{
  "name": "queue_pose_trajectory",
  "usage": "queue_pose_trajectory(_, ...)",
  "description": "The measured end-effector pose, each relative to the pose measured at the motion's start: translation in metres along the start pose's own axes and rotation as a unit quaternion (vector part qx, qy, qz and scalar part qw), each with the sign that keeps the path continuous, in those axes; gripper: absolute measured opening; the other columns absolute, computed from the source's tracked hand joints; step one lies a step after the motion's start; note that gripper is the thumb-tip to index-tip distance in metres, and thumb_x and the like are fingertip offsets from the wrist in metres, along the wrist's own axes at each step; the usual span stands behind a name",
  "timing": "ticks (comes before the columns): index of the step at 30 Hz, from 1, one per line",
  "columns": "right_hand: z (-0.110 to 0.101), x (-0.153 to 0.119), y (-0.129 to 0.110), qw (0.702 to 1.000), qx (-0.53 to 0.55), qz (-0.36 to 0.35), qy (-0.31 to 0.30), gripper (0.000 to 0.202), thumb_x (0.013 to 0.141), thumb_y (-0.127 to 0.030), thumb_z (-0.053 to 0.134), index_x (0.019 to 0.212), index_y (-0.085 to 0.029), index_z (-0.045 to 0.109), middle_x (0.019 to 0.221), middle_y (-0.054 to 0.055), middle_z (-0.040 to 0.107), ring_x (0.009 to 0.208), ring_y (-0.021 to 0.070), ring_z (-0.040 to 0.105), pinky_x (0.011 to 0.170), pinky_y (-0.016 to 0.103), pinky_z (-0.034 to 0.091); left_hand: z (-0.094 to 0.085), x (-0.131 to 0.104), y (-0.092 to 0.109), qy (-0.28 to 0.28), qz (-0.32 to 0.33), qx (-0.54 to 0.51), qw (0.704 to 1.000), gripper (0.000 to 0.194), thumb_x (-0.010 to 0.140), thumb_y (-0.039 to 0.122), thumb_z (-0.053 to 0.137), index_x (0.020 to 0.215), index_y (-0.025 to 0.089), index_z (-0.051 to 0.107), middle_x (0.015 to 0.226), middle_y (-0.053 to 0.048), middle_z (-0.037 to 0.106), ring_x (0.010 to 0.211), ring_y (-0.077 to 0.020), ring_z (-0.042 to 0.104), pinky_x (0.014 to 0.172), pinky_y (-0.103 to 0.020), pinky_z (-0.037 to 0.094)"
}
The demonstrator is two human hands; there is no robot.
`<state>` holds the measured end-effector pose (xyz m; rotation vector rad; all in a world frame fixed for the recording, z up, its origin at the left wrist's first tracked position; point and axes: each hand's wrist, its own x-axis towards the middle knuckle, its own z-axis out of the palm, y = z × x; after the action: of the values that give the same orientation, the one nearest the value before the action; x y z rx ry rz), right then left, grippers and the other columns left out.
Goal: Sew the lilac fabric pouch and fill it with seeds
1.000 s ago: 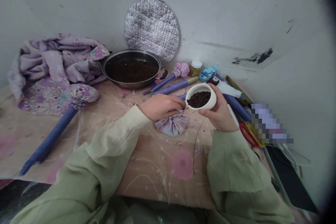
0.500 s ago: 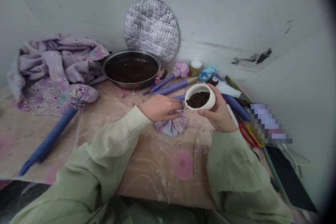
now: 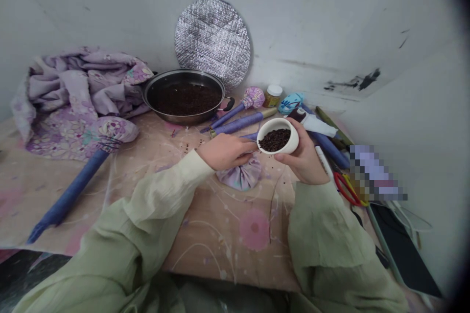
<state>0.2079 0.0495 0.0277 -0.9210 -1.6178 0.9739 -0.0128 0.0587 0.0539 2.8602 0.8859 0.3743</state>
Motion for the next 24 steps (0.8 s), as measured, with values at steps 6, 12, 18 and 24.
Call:
queue_pose_trajectory(6, 0.0, -0.001, 0.001, 1.0, -0.003, -0.002, 0.0, 0.075, 0.06, -0.035, 0.08, 0.125, -0.032, 0.044, 0.129, 0.001, 0.049, 0.12, 0.0239, 0.048, 0.101, 0.038, 0.043, 0.0, 0.0, 0.0, -0.002, -0.007, 0.008, 1.0, 0.019, 0.089, 0.026, 0.045, 0.099, 0.018, 0.059, 0.098, -0.004, 0.067, 0.08, -0.0157, 0.062, 0.055, -0.023, 0.036)
queue_pose_trajectory(12, 0.001, 0.0, 0.002, 1.0, -0.002, 0.001, 0.0, 0.076, 0.06, -0.034, 0.08, 0.126, -0.031, 0.043, 0.128, 0.002, 0.05, 0.119, 0.0238, 0.049, 0.101, 0.039, 0.043, 0.0, 0.0, -0.002, 0.032, -0.003, 0.013, 0.999, 0.021, 0.089, 0.03, 0.047, 0.1, 0.019, 0.061, 0.102, -0.004, 0.064, 0.087, -0.0161, 0.062, 0.06, -0.023, 0.039)
queue_pose_trajectory(18, 0.003, 0.001, 0.002, 1.0, 0.024, 0.013, 0.007, 0.075, 0.06, -0.031, 0.081, 0.125, -0.032, 0.044, 0.126, 0.002, 0.051, 0.115, 0.0233, 0.051, 0.098, 0.037, 0.046, -0.003, 0.0, -0.005, 0.08, -0.012, -0.048, 0.996, 0.023, 0.084, 0.038, 0.056, 0.094, 0.018, 0.059, 0.101, -0.003, 0.062, 0.089, -0.0158, 0.061, 0.071, -0.024, 0.044)
queue_pose_trajectory(24, 0.006, 0.0, 0.003, 1.0, 0.024, 0.012, 0.012, 0.074, 0.06, -0.03, 0.08, 0.126, -0.033, 0.045, 0.128, 0.002, 0.05, 0.117, 0.0238, 0.05, 0.099, 0.038, 0.046, -0.003, 0.0, -0.011, 0.11, -0.018, -0.102, 0.988, 0.036, 0.078, 0.039, 0.063, 0.103, 0.014, 0.052, 0.106, -0.008, 0.058, 0.096, -0.0186, 0.057, 0.081, -0.028, 0.045)
